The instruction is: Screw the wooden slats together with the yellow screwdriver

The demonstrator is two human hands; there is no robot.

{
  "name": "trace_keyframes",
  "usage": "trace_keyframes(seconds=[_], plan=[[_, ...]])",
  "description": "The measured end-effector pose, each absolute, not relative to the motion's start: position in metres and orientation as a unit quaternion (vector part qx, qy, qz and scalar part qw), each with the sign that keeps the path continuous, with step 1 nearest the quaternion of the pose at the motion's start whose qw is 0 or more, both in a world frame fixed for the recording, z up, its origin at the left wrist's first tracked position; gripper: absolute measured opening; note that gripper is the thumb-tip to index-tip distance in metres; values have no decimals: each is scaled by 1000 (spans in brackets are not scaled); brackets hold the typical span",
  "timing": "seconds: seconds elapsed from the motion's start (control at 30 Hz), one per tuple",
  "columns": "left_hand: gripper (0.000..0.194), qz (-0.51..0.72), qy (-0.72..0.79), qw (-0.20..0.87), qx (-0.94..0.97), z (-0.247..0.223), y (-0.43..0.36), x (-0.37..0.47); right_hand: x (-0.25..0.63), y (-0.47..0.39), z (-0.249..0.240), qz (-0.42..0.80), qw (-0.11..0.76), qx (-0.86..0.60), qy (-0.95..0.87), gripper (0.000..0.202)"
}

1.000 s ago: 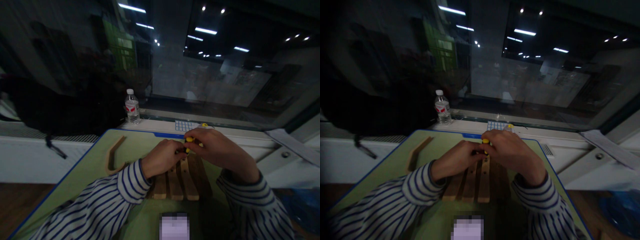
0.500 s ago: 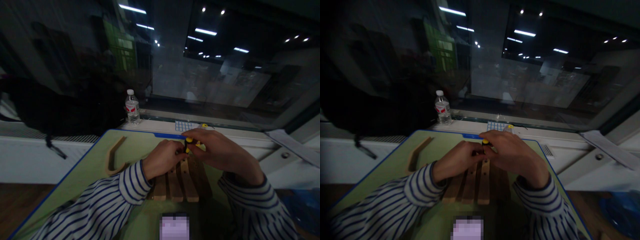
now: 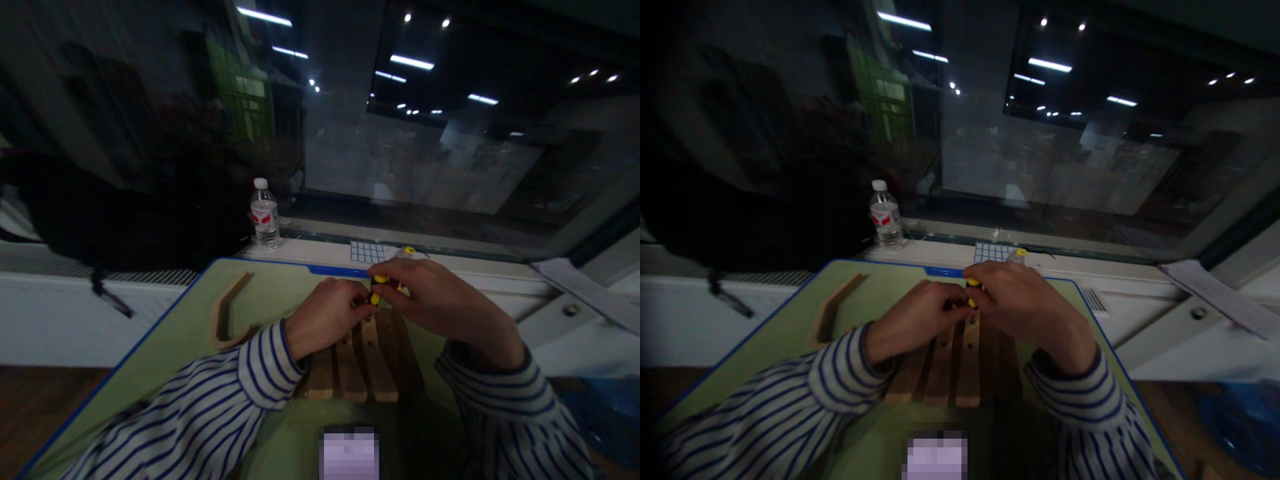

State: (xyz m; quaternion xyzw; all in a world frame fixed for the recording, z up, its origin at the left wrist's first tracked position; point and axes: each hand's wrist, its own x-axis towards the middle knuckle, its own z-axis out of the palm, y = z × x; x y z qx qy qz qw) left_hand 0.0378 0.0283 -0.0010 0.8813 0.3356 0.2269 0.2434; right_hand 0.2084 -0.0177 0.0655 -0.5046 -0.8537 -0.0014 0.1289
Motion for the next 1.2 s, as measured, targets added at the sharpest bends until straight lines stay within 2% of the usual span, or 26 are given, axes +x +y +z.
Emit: trace_keyframes(seconds=[0.5, 1.07, 1.2], plan=[[23, 214, 330, 252, 884, 3, 27, 39, 210, -17, 66, -12, 107, -511, -853, 22], [24, 211, 329, 250, 886, 3, 26, 39, 210, -17, 65, -17, 108, -519, -847, 25], [24, 218, 326, 252, 885, 2, 27, 39, 210, -18, 63, -13, 126, -509, -851, 32]])
